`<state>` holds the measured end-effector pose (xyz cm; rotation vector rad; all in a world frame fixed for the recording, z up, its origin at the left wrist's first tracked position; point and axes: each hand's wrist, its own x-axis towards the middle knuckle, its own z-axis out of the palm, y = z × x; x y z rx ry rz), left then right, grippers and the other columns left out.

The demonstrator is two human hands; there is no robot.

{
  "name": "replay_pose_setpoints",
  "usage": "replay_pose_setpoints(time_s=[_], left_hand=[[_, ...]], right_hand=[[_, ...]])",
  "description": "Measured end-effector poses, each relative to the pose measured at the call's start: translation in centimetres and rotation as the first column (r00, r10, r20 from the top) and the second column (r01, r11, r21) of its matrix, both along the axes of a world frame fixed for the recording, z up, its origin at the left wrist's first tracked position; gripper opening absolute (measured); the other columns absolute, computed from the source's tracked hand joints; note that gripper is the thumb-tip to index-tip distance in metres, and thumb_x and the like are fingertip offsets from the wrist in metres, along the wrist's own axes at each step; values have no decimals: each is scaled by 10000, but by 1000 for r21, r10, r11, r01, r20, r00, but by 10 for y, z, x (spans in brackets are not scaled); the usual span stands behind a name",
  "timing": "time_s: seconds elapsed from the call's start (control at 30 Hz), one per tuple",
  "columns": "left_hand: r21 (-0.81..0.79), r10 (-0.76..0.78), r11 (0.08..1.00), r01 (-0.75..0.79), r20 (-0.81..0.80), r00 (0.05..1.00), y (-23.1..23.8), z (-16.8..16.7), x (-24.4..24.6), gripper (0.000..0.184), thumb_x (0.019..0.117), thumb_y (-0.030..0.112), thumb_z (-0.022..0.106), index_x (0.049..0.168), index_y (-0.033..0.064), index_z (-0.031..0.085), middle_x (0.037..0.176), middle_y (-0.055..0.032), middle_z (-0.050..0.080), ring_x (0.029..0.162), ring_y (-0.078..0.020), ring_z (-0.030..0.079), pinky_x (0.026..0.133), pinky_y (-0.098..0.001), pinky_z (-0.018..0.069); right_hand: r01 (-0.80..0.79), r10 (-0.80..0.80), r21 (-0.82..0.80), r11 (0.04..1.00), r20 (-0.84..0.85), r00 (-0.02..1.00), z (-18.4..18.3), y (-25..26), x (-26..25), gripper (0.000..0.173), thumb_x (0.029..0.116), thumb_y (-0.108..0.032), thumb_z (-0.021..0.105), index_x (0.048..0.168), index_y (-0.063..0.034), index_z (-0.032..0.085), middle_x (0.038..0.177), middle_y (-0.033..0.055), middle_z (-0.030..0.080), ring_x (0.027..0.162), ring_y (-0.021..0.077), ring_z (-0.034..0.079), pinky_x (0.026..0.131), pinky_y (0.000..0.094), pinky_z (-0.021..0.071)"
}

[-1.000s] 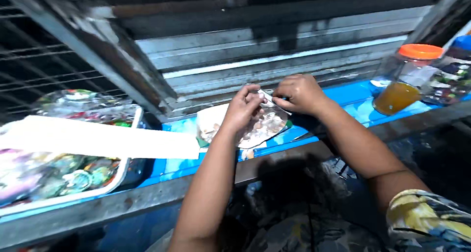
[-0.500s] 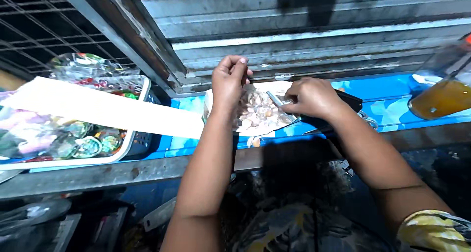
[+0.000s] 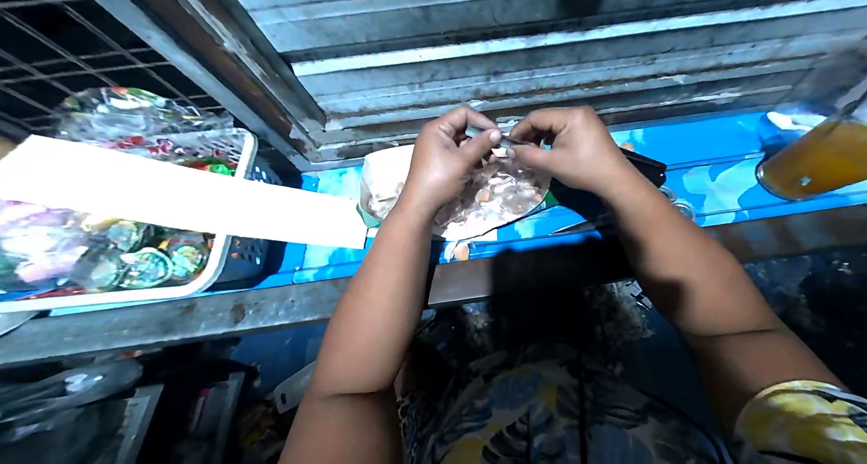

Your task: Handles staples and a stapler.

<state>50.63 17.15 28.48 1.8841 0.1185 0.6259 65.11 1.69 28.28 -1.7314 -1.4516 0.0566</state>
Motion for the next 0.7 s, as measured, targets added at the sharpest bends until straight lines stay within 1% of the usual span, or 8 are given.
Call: replay_pose_setpoints(time_s=[0.03,0.07,0.1,0.2,0.3,0.4,0.53,0.7], left_hand=[[-79,-4,997,4,-2,1000,0,1,0,36,986,27,624,1008,52,637,808,44,682,677,-32,649,671,-211,570],[-150,-15,989,13,-13,1000,0,1,0,46,998,20,606,1012,61,620,782,46,687,665,-38,660,661,-207,575],[-211,-33,977,26,-30,999,0,3,-1,59,1004,11,594,1012,67,610,768,41,688,661,-44,665,656,-205,576],[-288,-76,956,48,-87,993,-5,5,-2,89,996,-10,582,1003,74,612,791,31,689,675,-49,670,665,-209,587],[-286,-65,957,39,-82,994,-6,4,-1,89,997,-3,591,966,78,611,794,27,699,669,-50,673,654,-211,589],[-289,-68,957,36,-101,993,-6,4,-1,81,990,-9,600,979,66,627,807,24,703,676,-55,678,663,-218,596],[-331,-84,942,48,-94,992,-5,3,0,107,987,-29,592,958,66,631,792,17,710,669,-61,684,663,-224,600],[-402,-123,912,80,-82,989,-6,4,-1,162,1001,-46,544,937,69,639,794,10,718,672,-61,685,657,-216,595]], right_hand=[[-23,24,18,1000,-82,996,2,-1,-1,158,947,-194,708,1044,-77,752,903,-5,724,755,17,650,726,233,558],[-46,50,27,999,-159,986,3,-1,-2,150,951,-163,707,1061,-68,744,903,-17,723,747,-17,646,723,187,556],[-63,67,29,998,-211,975,5,-2,-2,146,950,-138,706,1068,-58,741,906,-18,722,748,-25,642,726,173,551],[-88,92,28,996,-261,961,7,-3,-2,137,937,-110,714,1054,-44,740,891,-22,722,736,-24,642,718,176,553],[-84,83,8,996,-264,961,7,-2,0,127,947,-127,710,1046,-56,747,881,-31,723,732,-23,646,719,181,560],[-75,68,-18,997,-255,964,5,-2,4,108,957,-153,706,1005,-69,754,841,-42,712,703,-22,636,699,184,555],[-119,111,-12,993,-282,953,6,-2,3,94,964,-131,695,994,-67,756,824,-55,708,687,-41,620,681,159,536],[-172,170,30,985,-393,904,6,-2,5,70,955,-74,691,976,-47,752,806,-53,712,685,-23,637,674,169,553]])
